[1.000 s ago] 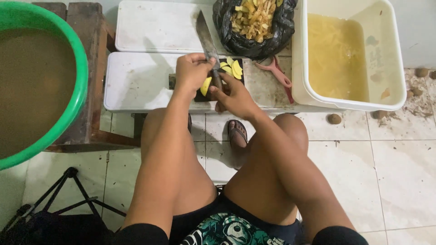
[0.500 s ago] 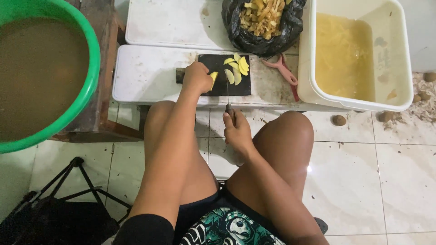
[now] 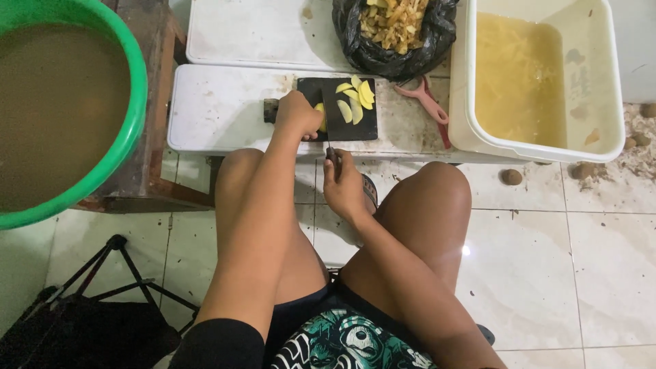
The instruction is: Slicing peeled potatoes into thin julienne strips using a kitchen knife on a small cutting board.
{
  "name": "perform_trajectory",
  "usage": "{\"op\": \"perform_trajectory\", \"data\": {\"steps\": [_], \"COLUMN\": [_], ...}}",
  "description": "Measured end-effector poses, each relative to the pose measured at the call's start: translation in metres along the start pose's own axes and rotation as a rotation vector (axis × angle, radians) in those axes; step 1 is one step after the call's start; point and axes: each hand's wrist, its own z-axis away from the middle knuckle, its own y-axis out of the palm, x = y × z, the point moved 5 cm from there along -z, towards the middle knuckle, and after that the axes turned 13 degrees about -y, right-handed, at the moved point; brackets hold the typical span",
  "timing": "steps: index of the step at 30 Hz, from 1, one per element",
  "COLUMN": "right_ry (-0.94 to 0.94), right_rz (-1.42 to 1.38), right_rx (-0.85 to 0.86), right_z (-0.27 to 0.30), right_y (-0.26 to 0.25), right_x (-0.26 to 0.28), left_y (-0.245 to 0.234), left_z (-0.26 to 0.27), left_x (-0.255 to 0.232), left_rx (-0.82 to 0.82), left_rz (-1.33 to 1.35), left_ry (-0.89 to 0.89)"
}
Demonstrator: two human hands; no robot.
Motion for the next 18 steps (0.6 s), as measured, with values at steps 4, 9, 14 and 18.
{"op": "perform_trajectory", "data": {"steps": [4,9,14,18], "right_ry": [0.0,-0.049,-0.108,-0.141], "right_rz": [-0.001,0.051,0.067,0.079], "right_rx": [0.014,-0.046,-0.089,-0.105], "right_z": [0.004,0.003,0.01,0.012], "right_y": [-0.006,-0.007,-0.009,-0.006], "right_x": [0.011,0.012,0.033,0.031], "left_y": [0.002,-0.016,-0.002,0.004], "left_z": [-0.016,0.011,-0.013,-0.031], "left_x": [0.001,-0.023,-0.011,-0.005], "left_rx": [-0.041,-0.173,-0.222,-0.232], "left_rz": [-0.011,0.018,0.009,0.042], "left_ry": [0.01,0.089,0.117,0.146]}}
